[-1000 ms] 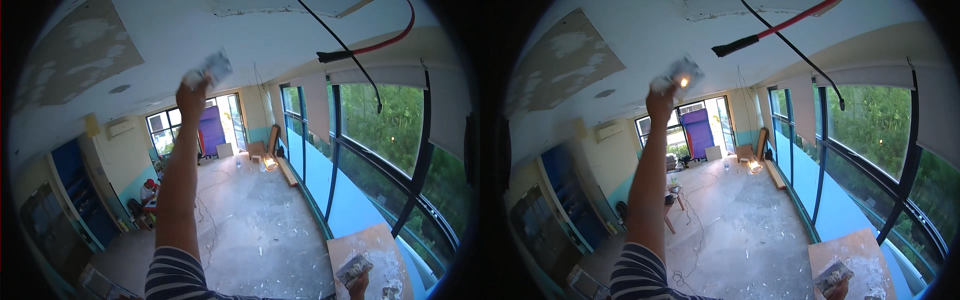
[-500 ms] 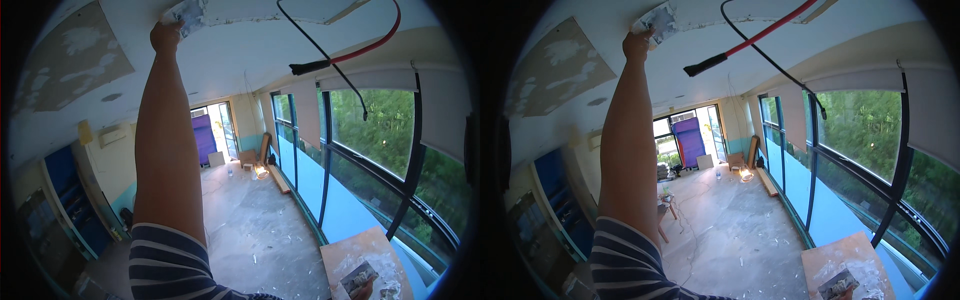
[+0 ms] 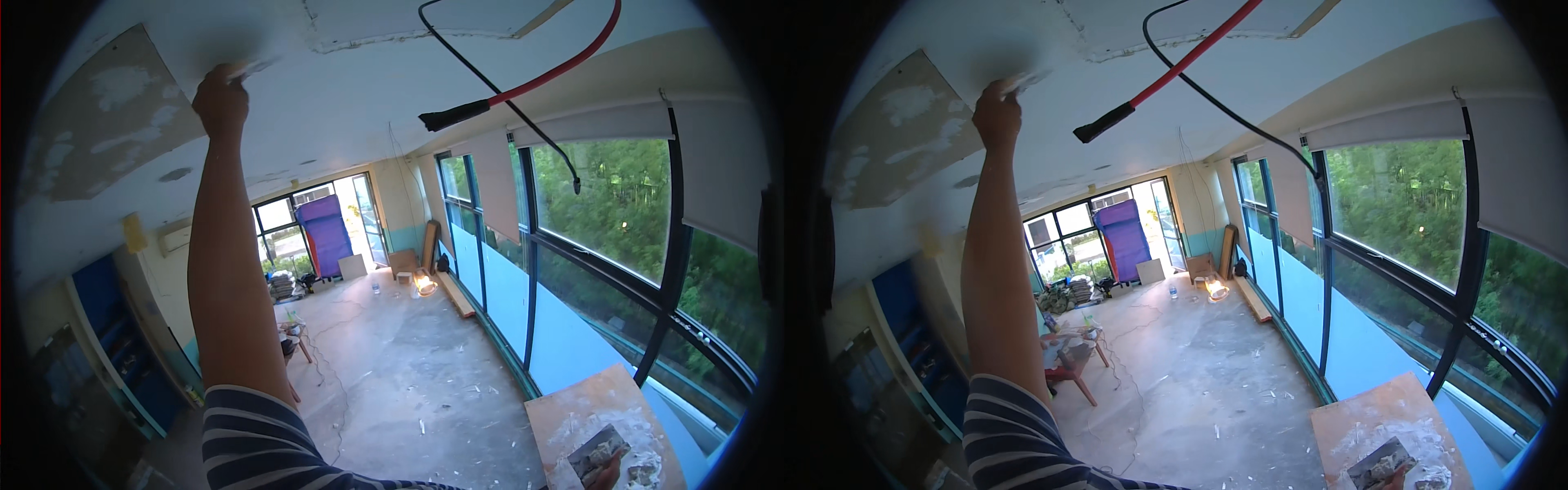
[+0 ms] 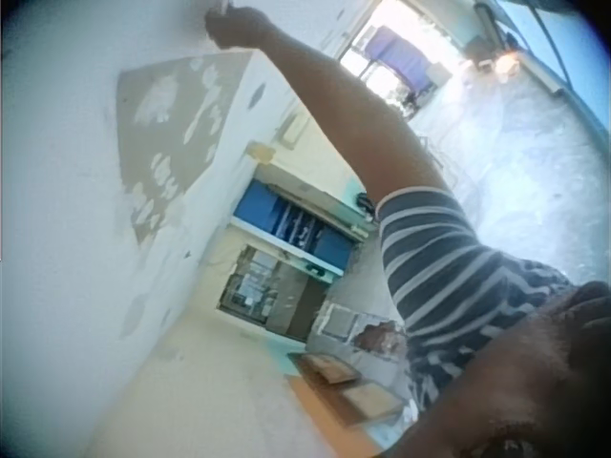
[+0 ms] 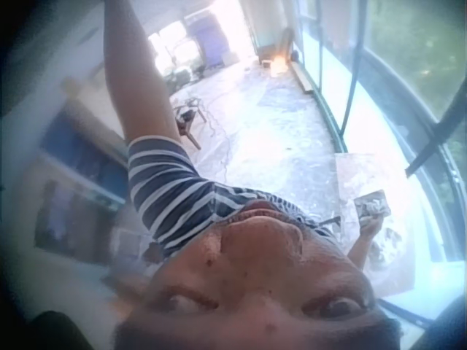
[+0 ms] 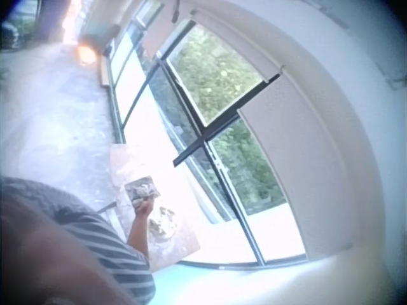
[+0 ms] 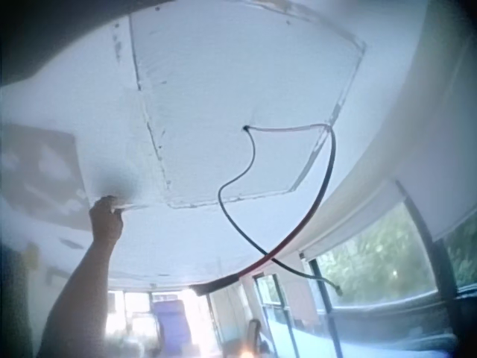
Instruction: The person scoops plaster onto putty knives and applies the plaster to the ceiling using the putty knives.
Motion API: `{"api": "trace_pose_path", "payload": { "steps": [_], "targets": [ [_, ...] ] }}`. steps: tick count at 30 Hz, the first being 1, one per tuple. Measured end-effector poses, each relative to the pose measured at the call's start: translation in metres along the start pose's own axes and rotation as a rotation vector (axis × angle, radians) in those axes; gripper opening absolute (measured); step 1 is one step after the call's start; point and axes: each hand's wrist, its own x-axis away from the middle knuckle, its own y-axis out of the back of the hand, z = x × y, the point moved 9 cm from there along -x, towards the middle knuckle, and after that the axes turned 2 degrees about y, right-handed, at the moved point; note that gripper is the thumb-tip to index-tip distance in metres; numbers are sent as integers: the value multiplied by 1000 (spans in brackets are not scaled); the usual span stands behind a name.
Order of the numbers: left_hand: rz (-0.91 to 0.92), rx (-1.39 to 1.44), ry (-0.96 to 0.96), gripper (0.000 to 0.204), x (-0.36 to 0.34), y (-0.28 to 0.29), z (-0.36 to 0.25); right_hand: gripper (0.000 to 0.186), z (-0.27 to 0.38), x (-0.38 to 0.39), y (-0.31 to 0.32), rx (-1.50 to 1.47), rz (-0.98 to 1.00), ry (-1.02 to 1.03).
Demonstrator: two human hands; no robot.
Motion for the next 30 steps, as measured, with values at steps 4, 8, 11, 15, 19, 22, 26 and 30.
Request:
{"api": "trace_pose_path", "payload": {
  "steps": [4,8,11,15,19,22,26,30],
  "targets": [
    [51,-170,-270,14,-18,-8,-59,33,-13,-11,-22,-115,28,-48],
    [-12,-149,-386,12,-37,-8,-81,41,-24,-21,-72,-30,287,77],
    [-33,-156,-358,18,-53,12,-70,48,-42,-20,-92,-118,383,42],
    [-121,3,-274,27,-69,72,-53,49,-58,0,-117,-108,399,-62],
    [-21,166,7,35,-34,102,-55,50,-76,0,-134,-161,406,-133],
    [456,379,315,55,67,95,-82,44,-76,10,-182,-222,516,-181],
    [979,711,570,62,304,124,-123,37,-91,3,-217,-182,481,-235],
    [1345,986,532,25,470,221,-223,42,-73,-1,-240,-92,283,-107]
  ]
}}
